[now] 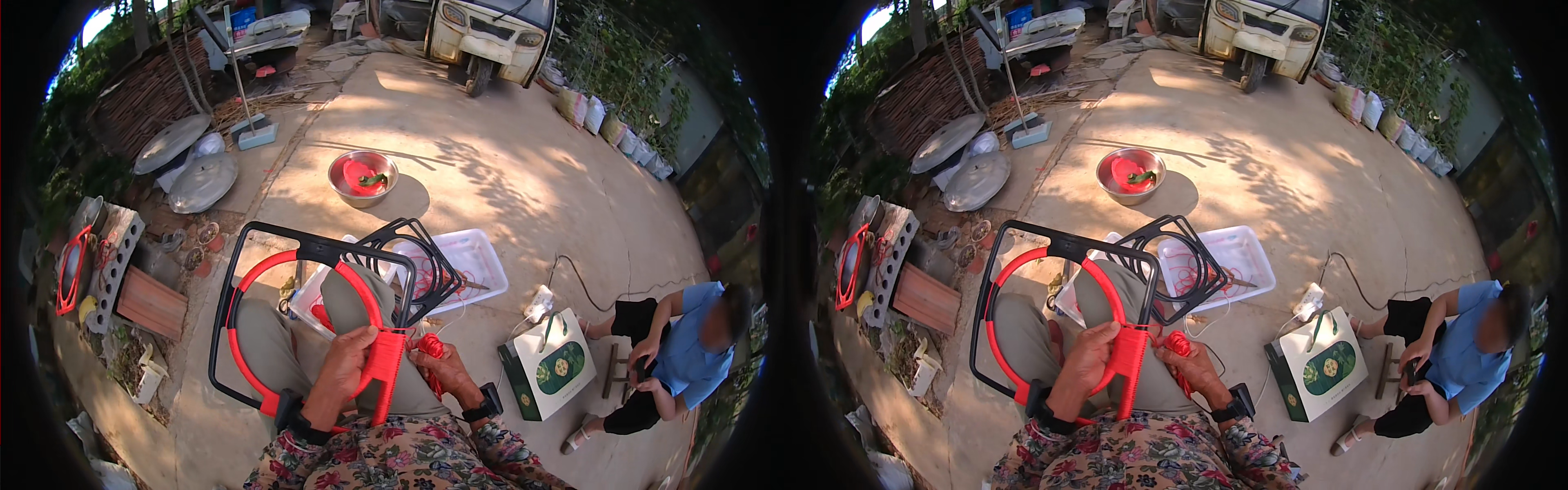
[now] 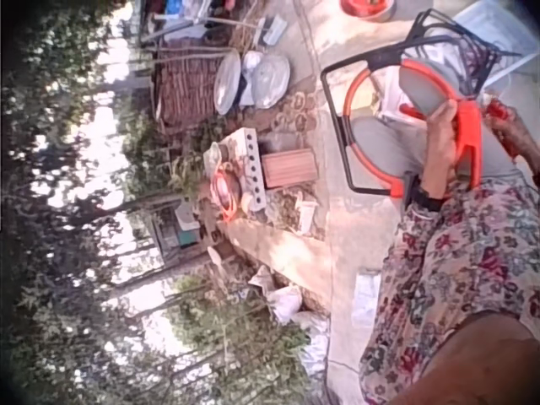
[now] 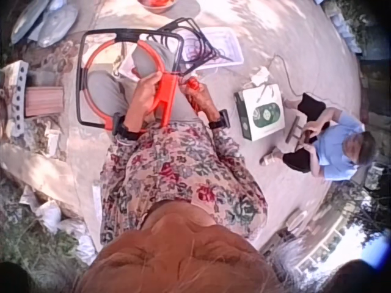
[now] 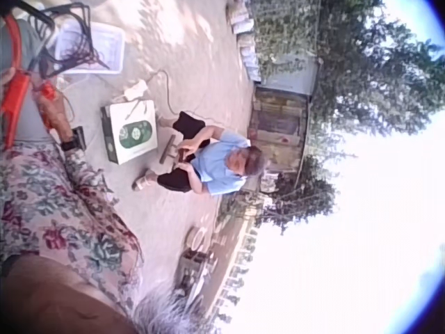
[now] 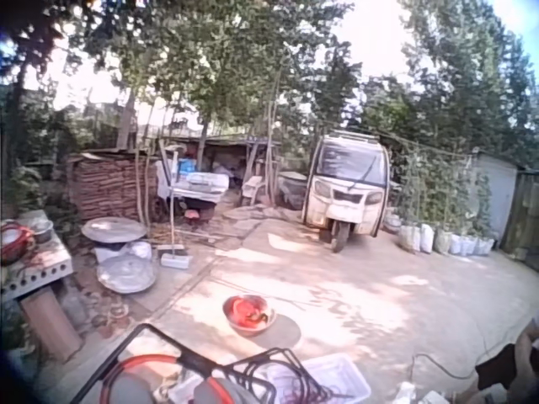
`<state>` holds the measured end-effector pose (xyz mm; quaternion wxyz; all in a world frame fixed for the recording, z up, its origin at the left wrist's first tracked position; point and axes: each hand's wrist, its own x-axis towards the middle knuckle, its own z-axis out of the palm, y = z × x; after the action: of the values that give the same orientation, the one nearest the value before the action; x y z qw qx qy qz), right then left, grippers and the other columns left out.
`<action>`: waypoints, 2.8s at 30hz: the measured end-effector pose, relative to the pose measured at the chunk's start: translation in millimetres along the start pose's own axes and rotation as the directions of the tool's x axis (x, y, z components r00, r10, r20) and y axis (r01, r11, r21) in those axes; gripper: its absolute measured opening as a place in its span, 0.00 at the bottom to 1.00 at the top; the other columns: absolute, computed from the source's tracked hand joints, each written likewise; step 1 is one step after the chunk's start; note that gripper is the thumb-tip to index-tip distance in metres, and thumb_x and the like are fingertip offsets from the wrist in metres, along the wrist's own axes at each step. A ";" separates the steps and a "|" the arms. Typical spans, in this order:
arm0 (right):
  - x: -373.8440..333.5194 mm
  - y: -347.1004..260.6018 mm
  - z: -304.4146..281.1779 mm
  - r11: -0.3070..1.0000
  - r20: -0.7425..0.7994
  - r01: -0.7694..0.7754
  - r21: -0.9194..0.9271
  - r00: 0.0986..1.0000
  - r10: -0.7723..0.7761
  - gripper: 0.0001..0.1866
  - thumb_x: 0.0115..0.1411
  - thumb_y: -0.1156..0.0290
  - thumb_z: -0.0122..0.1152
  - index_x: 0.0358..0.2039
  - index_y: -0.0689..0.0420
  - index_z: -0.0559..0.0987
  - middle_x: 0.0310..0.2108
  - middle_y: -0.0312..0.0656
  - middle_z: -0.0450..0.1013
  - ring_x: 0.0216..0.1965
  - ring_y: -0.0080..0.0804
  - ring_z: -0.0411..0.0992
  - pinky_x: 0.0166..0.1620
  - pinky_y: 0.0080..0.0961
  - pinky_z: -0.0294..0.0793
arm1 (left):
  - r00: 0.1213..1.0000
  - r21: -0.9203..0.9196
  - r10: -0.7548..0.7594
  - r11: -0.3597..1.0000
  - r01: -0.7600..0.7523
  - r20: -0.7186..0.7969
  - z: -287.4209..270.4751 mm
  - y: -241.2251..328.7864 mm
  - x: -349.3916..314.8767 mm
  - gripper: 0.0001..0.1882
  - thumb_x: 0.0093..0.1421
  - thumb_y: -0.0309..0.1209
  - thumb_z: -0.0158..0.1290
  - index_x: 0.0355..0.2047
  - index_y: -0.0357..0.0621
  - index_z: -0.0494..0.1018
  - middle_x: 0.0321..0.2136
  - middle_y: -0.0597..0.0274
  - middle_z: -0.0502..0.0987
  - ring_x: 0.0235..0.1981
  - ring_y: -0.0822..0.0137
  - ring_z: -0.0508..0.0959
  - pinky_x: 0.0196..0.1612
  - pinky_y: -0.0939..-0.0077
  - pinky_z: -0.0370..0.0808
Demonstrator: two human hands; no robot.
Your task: Wrapping a red cord around a black plastic frame component.
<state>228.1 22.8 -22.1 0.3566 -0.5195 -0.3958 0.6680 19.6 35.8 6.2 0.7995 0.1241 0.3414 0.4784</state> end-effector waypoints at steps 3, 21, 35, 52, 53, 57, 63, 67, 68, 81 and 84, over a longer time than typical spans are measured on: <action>1.2 9.1 -5.7 0.997 -0.016 0.005 -0.083 1.000 -0.006 0.07 0.57 0.67 0.64 0.29 0.55 0.77 0.16 0.28 0.67 0.16 0.15 0.63 0.21 0.15 0.62 | 0.997 0.029 -0.039 0.999 0.037 0.062 9.4 3.4 -0.6 0.13 0.64 0.30 0.50 0.44 0.31 0.72 0.38 0.49 0.78 0.37 0.62 0.81 0.41 0.70 0.79; -37.8 -39.7 -31.5 0.921 -0.244 0.075 -0.383 0.953 -0.179 0.08 0.55 0.70 0.63 0.25 0.58 0.74 0.17 0.29 0.67 0.19 0.15 0.62 0.21 0.18 0.62 | 0.989 0.088 -0.067 0.995 0.056 0.130 7.3 -12.8 4.3 0.17 0.65 0.30 0.48 0.46 0.25 0.69 0.38 0.42 0.78 0.37 0.52 0.81 0.41 0.62 0.80; -54.5 -33.9 -39.2 0.905 -0.296 0.060 -0.420 0.934 -0.199 0.09 0.54 0.70 0.62 0.23 0.59 0.73 0.17 0.31 0.68 0.19 0.17 0.64 0.23 0.19 0.64 | 0.907 0.084 -0.288 0.958 0.276 0.306 12.6 -3.3 9.3 0.23 0.69 0.36 0.39 0.58 0.32 0.58 0.45 0.39 0.74 0.41 0.50 0.79 0.45 0.60 0.77; -99.9 23.6 -116.0 0.889 -0.504 -0.217 -0.403 0.864 -0.018 0.06 0.53 0.71 0.62 0.26 0.59 0.75 0.16 0.29 0.65 0.18 0.17 0.62 0.22 0.21 0.63 | 0.915 0.047 -0.249 0.968 0.247 0.317 -2.2 -0.1 1.6 0.23 0.69 0.37 0.38 0.58 0.33 0.59 0.47 0.40 0.73 0.42 0.49 0.79 0.47 0.59 0.77; -96.7 22.5 -105.6 0.882 -0.381 -0.221 -0.416 0.923 0.052 0.07 0.54 0.70 0.62 0.29 0.60 0.77 0.16 0.30 0.66 0.18 0.18 0.63 0.22 0.21 0.64 | 0.924 0.057 -0.218 0.976 0.211 0.313 -4.2 2.9 0.2 0.23 0.69 0.38 0.38 0.58 0.33 0.59 0.47 0.40 0.73 0.42 0.49 0.79 0.46 0.59 0.77; -74.6 -26.7 -51.2 0.949 -0.286 -0.067 -0.309 0.958 -0.025 0.16 0.58 0.67 0.61 0.44 0.63 0.76 0.17 0.31 0.68 0.19 0.17 0.64 0.23 0.19 0.64 | 0.930 0.038 -0.210 0.977 0.209 0.302 -8.1 7.1 -8.8 0.24 0.69 0.39 0.38 0.58 0.33 0.59 0.47 0.42 0.73 0.42 0.48 0.79 0.45 0.58 0.78; -34.9 -64.8 20.5 0.998 0.063 0.022 -0.050 0.998 -0.019 0.17 0.61 0.61 0.61 0.41 0.63 0.77 0.15 0.31 0.67 0.18 0.17 0.66 0.23 0.17 0.65 | 0.933 0.026 -0.156 0.987 0.156 0.325 -17.2 10.6 -11.5 0.23 0.70 0.39 0.38 0.58 0.34 0.59 0.46 0.42 0.74 0.41 0.47 0.79 0.43 0.57 0.78; -32.8 -52.6 18.5 0.990 -0.028 0.026 -0.141 0.999 -0.030 0.16 0.60 0.61 0.61 0.21 0.58 0.75 0.13 0.33 0.67 0.15 0.18 0.65 0.20 0.18 0.63 | 0.940 -0.002 -0.148 0.988 0.156 0.306 -15.0 8.4 -11.5 0.23 0.70 0.39 0.38 0.58 0.35 0.58 0.45 0.41 0.74 0.41 0.47 0.79 0.42 0.57 0.79; -33.1 -47.7 13.8 0.996 -0.041 0.044 -0.080 0.998 -0.048 0.15 0.60 0.63 0.61 0.21 0.58 0.74 0.13 0.34 0.67 0.15 0.18 0.64 0.20 0.18 0.62 | 0.936 -0.038 -0.157 0.983 0.178 0.315 -15.3 8.4 -12.4 0.23 0.69 0.38 0.40 0.58 0.36 0.58 0.44 0.42 0.74 0.40 0.48 0.79 0.42 0.59 0.79; -41.5 -46.2 -0.4 0.961 -0.030 0.059 0.270 0.998 -0.053 0.15 0.56 0.75 0.56 0.15 0.56 0.66 0.12 0.33 0.62 0.14 0.20 0.59 0.19 0.21 0.57 | 0.939 0.108 -0.169 0.984 0.143 0.299 -22.9 7.2 -7.1 0.27 0.58 0.24 0.56 0.56 0.30 0.60 0.41 0.47 0.77 0.37 0.57 0.81 0.39 0.69 0.80; -59.8 -61.7 18.5 0.989 -0.025 0.064 0.130 0.998 -0.061 0.15 0.56 0.72 0.59 0.15 0.56 0.67 0.12 0.32 0.62 0.15 0.18 0.59 0.19 0.20 0.57 | 0.936 0.121 -0.236 0.970 0.211 0.262 -18.2 7.5 -4.9 0.22 0.56 0.24 0.57 0.50 0.32 0.65 0.39 0.48 0.77 0.36 0.59 0.81 0.38 0.69 0.80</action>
<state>226.3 -6.5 60.7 0.4150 -0.4892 -0.3634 0.6756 0.9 33.1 -1.2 0.8818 0.1858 0.2603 0.3466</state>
